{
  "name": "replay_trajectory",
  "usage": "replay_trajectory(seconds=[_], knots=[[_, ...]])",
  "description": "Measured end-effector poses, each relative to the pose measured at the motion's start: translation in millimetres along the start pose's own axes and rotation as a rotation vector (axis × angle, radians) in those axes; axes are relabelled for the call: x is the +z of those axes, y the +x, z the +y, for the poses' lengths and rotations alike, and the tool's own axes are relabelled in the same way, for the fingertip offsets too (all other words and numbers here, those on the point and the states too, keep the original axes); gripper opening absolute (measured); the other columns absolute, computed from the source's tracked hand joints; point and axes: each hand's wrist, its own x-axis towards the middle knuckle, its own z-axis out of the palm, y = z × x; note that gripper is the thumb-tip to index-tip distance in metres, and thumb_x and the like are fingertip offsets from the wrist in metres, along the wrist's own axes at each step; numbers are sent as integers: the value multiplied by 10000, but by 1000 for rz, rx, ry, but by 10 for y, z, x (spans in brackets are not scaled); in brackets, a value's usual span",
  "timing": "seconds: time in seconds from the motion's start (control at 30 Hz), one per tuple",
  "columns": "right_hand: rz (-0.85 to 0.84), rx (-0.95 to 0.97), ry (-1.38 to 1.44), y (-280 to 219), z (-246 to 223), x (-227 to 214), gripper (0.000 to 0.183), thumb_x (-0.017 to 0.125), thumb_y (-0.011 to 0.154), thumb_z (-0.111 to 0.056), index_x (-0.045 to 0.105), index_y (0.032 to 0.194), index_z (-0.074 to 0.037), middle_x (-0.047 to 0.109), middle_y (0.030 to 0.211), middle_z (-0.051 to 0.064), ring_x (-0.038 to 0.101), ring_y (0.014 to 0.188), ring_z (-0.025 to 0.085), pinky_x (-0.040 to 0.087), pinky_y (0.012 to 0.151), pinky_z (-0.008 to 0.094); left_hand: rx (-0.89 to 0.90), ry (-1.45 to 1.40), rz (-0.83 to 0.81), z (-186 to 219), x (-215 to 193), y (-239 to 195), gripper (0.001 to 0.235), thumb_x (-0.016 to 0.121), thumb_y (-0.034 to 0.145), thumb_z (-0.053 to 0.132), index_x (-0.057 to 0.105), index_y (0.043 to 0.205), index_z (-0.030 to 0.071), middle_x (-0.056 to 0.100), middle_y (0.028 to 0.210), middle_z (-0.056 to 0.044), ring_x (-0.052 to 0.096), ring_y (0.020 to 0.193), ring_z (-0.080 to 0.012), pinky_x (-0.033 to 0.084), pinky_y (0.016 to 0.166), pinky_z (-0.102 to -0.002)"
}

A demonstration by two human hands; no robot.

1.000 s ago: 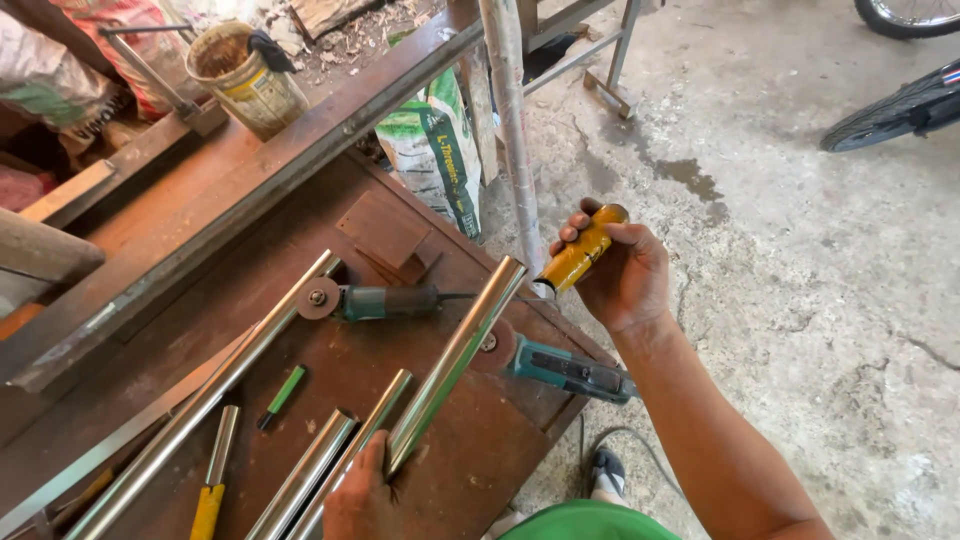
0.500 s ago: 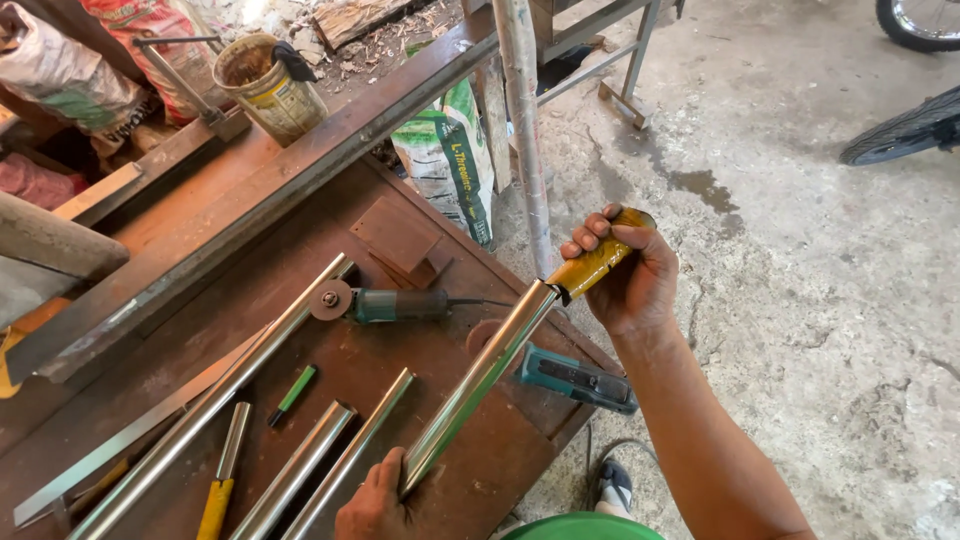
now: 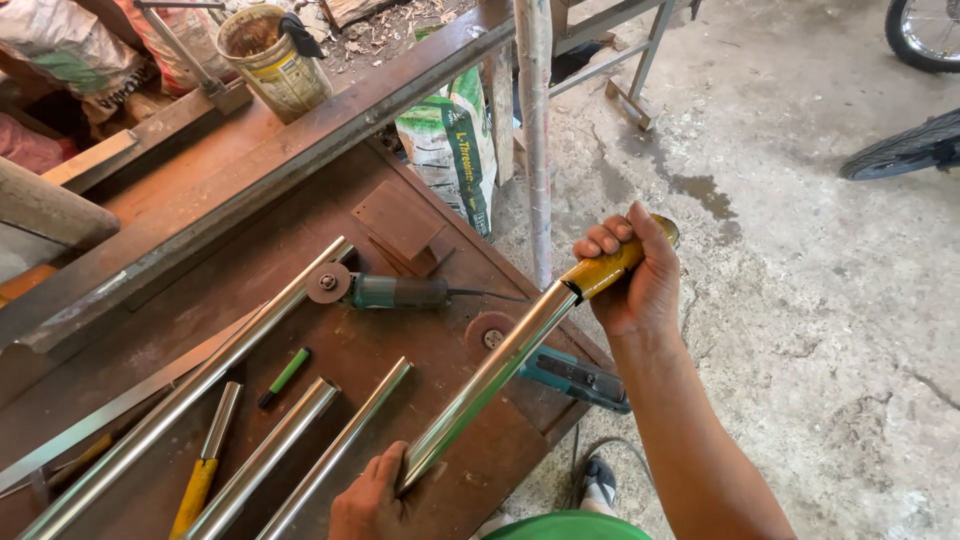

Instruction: Grinding the ends of metal pipes and marking them with a pen.

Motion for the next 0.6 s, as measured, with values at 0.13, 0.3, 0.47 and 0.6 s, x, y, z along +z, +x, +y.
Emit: replay_trajectory(seconds=[0.13,0.3,0.47,0.6], knots=[[-106,-16,30,32,16,-50,142,723,903,-119,586,867,-113,546,707,-32,532,629,80,476,597,252,-4,-166,-53,89,-144,75,451,900,711,333,694,1058,132,775,751,32,693,533,-90,543,509,-249],[-190,10,131,76,24,-122,71,707,916,-95,636,919,-84,558,748,-13,536,665,90,471,626,249,-38,-307,-133,111,-227,125,425,913,701,282,723,1048,128,747,665,44,658,498,-71,538,493,-220],[-176,28,149,79,7,-109,59,692,920,-86,636,903,-81,578,742,-6,554,656,96,487,623,250,-53,-365,-205,105,-264,142,460,925,690,269,725,1085,143,802,741,51,716,555,-58,570,537,-212],[-100,17,97,64,-15,-61,90,698,894,-73,609,900,-80,598,707,-4,563,613,96,494,569,238,-63,-333,-184,77,-215,99,449,930,684,274,734,1069,153,764,687,65,666,516,-52,541,508,-209]])
